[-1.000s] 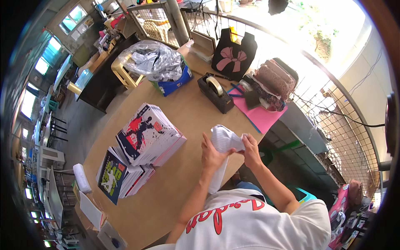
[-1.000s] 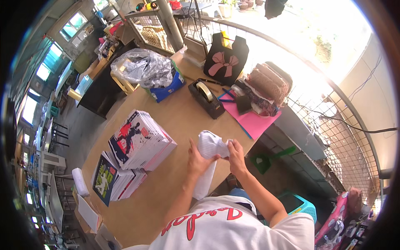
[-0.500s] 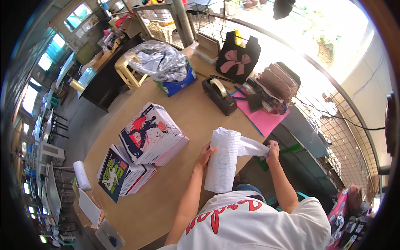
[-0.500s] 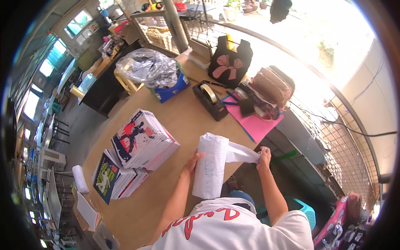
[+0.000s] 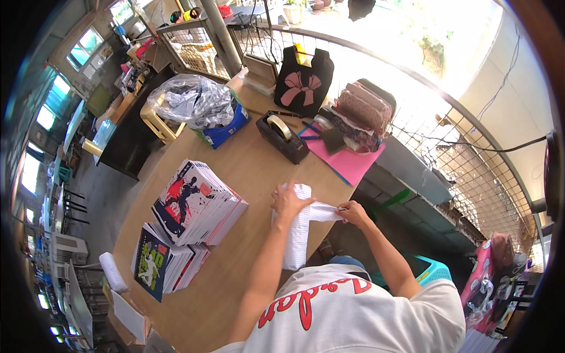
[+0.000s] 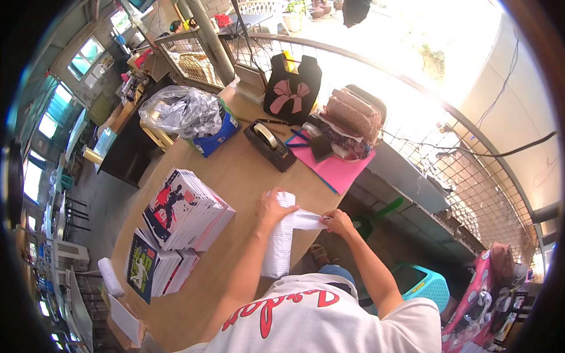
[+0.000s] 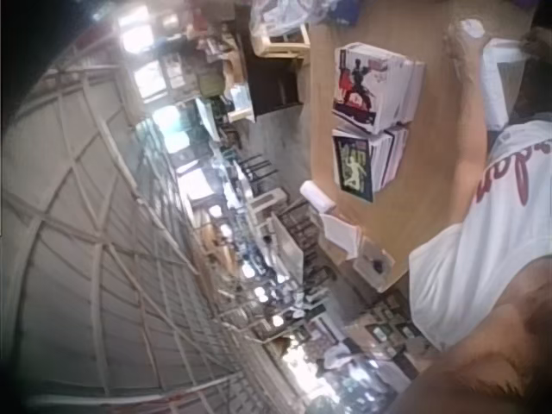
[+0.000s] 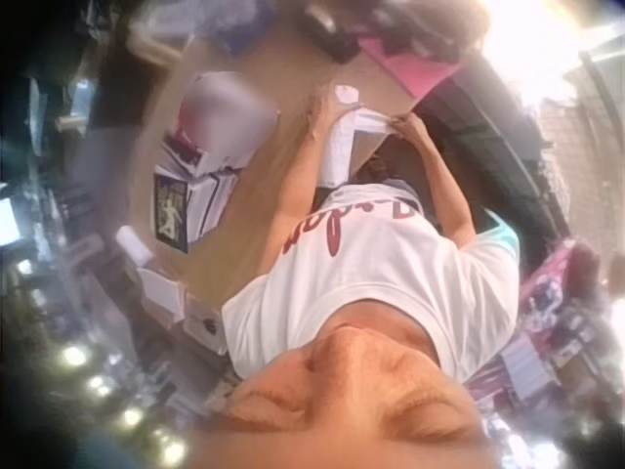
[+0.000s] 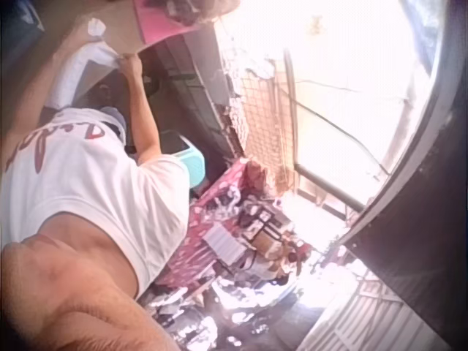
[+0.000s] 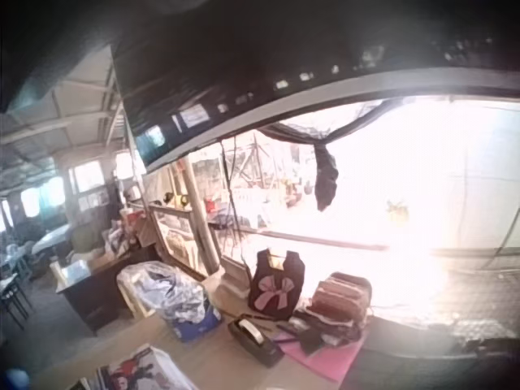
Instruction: The person uses shears to cut open cardboard boxes, removes stacks of notebooks, and organizes them by design on a work table before unwrapping a stack of plastic binding coils.
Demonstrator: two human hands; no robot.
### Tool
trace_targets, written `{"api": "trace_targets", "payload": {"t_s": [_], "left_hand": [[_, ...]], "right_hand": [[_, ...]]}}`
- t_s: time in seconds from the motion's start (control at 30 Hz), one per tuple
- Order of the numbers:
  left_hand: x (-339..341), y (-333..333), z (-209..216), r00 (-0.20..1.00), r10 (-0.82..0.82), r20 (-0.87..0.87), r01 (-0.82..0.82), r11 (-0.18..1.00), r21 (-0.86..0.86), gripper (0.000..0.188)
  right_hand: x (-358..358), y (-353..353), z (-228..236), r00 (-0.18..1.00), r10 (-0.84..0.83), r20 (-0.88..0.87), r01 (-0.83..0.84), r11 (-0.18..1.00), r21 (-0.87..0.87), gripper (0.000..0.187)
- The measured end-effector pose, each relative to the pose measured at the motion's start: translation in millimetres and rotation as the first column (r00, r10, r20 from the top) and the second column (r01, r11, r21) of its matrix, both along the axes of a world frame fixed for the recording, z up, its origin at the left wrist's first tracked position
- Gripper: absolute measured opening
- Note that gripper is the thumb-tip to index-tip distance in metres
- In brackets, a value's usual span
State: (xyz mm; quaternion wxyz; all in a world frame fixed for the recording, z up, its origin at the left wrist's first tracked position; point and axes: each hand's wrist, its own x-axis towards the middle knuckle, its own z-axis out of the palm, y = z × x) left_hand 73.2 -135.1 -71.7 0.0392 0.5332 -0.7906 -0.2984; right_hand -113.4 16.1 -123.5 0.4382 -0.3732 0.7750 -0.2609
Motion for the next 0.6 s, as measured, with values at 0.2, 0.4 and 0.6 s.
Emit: {"api": "trace_targets", "payload": {"t_s": [0.2, 0.4, 0.6], "left_hand": [[52, -42, -12, 0.712, 0.242, -0.66, 0.062, 0.914, 0.401, 0.058], [73, -18, -57, 0.045, 0.631, -0.775, 0.165, 0.76, 0.629, 0.056], [8, 13, 35, 0.791, -0.609, -0.067, 0.539, 0.744, -0.395, 0.067]], "right_hand": [[-22, 52, -13, 0.913, -0.114, 0.391, 0.15, 0.987, -0.063, 0.021], [-101, 82, -18, 0.933, -0.302, 0.198, 0.337, 0.924, -0.18, 0.019], [-75, 64, 1, 0.985, -0.155, -0.075, 0.14, 0.975, -0.174, 0.053]]}}
